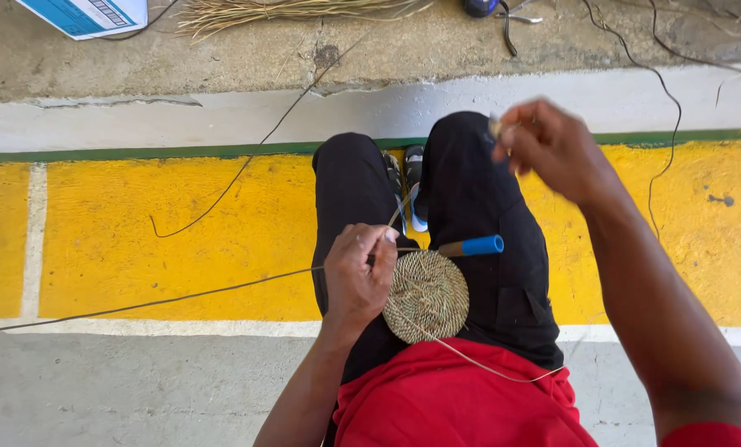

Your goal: Weaving a small circular fiber object using thin strands and a small hand tool.

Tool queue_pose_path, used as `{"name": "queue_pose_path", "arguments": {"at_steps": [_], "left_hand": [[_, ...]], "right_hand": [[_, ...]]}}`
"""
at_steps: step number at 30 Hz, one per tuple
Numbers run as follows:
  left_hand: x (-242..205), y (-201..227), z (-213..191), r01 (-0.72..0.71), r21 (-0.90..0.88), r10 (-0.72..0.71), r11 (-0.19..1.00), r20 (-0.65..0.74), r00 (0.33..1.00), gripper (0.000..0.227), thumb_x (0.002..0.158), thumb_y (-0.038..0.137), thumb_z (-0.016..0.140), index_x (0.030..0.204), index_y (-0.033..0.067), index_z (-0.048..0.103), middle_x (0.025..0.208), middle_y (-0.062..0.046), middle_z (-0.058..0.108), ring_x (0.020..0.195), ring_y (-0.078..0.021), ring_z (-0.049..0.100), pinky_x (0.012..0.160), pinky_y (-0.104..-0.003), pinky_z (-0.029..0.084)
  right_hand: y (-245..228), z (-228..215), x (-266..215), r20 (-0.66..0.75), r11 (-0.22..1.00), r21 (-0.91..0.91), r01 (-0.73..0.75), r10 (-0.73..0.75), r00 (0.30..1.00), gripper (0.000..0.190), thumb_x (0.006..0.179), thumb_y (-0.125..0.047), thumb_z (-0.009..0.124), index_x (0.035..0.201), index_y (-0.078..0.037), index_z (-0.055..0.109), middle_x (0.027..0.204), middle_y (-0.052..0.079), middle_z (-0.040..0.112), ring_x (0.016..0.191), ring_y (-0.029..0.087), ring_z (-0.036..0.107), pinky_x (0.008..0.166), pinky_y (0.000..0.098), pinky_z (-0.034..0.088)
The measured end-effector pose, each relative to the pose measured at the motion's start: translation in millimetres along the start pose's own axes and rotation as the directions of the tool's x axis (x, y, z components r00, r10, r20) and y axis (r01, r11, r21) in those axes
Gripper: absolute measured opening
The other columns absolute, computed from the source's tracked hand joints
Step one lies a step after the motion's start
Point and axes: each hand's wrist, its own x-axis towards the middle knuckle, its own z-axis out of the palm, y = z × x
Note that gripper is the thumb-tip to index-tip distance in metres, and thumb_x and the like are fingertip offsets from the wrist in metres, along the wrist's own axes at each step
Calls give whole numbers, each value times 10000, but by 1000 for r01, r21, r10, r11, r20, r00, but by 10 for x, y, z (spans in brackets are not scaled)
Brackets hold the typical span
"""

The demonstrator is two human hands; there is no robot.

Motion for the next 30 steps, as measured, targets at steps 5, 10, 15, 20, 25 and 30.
{"name": "queue_pose_path", "arguments": {"at_steps": [5,10,15,20,25,30], "left_hand": [[114,-72,113,18,-82,-10,996,104,995,210,1023,197,598,993,27,718,988,-93,748,910,-222,677,837,-370,509],[61,-162,179,110,-105,-91,988,173,981,254,1042,227,566,1029,31,727,1042,-92,756,969,-251,681,905,-376,498],[56,-192,138,183,-94,-156,979,242,958,285,1041,260,553,1036,39,733,1061,-83,752,977,-246,673,907,-376,478],[101,-134,117,148,-73,-122,986,279,953,254,1041,219,544,1054,44,727,1077,-77,737,990,-252,657,897,-379,458],[127,9,150,-183,38,172,982,200,965,168,1044,193,605,1093,49,676,1129,-57,700,1083,-245,638,975,-411,443],[226,197,94,-261,12,252,965,216,943,233,1017,257,645,1154,72,681,1164,-47,684,1104,-247,626,998,-422,441]], "right_hand": [[485,30,1542,-84,864,-500,53,-109,990,159,1037,-213,636,1102,-73,670,987,100,743,849,237,693,745,420,543],[1105,260,2597,-23,602,-790,115,-217,976,139,1039,-219,624,1060,-153,744,1143,105,671,1146,321,611,969,493,484],[1120,239,2794,-7,530,-839,123,-237,971,126,945,-232,694,987,-212,812,1158,112,672,1161,314,573,1017,507,449],[116,270,1712,-40,854,-490,176,-223,974,206,1060,-312,695,1107,-120,754,1048,88,721,936,190,682,854,407,548],[-769,274,188,641,923,-328,200,62,765,294,847,-278,631,1070,-183,798,763,-36,798,635,79,722,579,283,577],[-840,291,-412,425,895,-434,-100,302,854,242,923,-368,703,975,-147,785,708,23,755,628,126,676,584,329,540]]}}
